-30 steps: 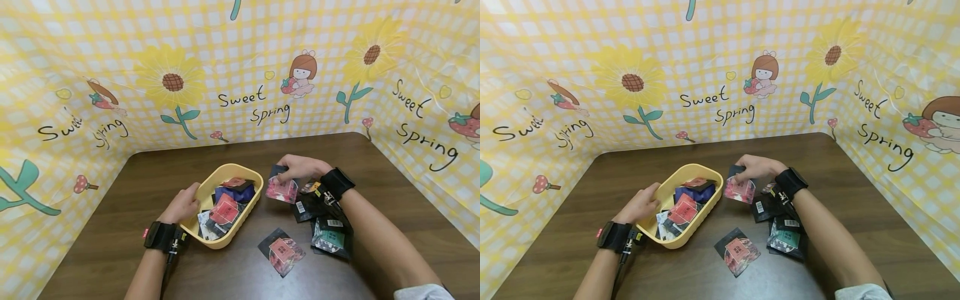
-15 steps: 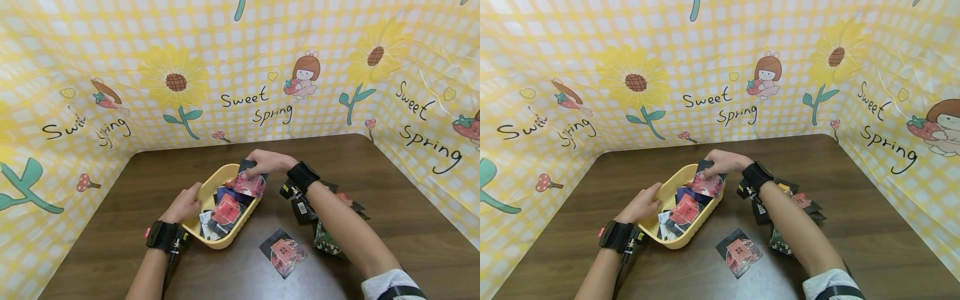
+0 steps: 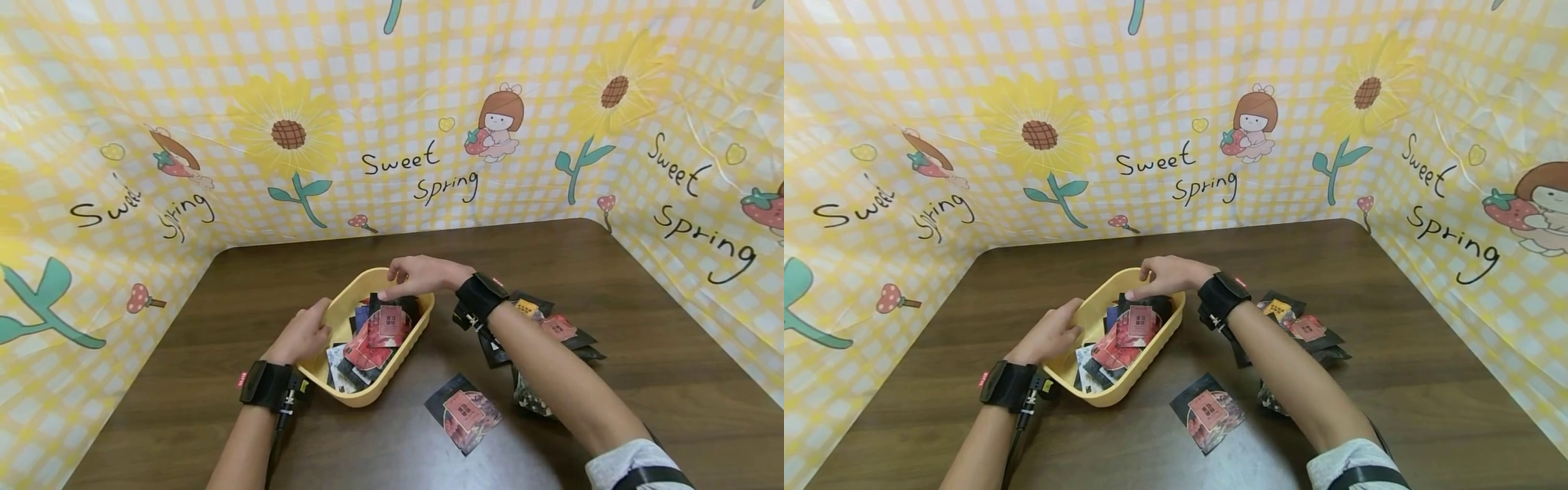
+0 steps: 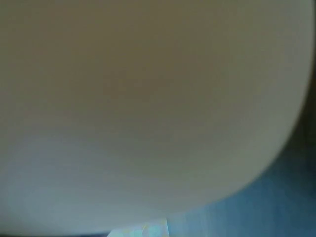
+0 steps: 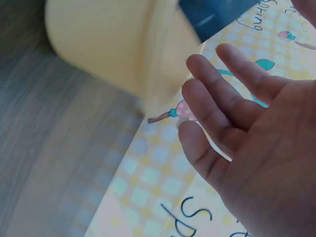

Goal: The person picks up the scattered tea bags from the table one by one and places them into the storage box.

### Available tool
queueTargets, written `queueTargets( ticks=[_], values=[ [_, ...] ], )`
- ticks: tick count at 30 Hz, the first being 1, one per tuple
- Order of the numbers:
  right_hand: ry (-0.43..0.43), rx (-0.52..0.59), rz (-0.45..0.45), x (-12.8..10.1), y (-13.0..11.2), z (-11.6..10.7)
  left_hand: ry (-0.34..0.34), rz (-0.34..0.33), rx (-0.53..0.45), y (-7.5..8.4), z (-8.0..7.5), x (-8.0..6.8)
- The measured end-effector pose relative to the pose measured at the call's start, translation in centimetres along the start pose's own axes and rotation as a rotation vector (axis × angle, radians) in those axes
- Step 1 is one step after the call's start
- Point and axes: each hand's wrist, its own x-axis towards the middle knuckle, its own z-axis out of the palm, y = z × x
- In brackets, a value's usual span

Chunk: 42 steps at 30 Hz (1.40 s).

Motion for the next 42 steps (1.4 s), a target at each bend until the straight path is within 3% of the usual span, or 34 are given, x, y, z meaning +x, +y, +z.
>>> queueTargets(
  ticks=[17,30,42],
  values=[
    [0.075,0.018,0.101,-4.5,4.7,-1.9,0.016,0.024,0.022,0.0,-0.1,-0.1],
    [-0.039,-0.031,0.221,-9.1,8.9,-1.5,0.002,0.022,0.005,-0.1,0.2,0.2],
    [-0.134,-0.147,0.286,-11.4,9.7,0.7,-0.013,-0.008,-0.017,0.0,0.1,0.3]
  ],
)
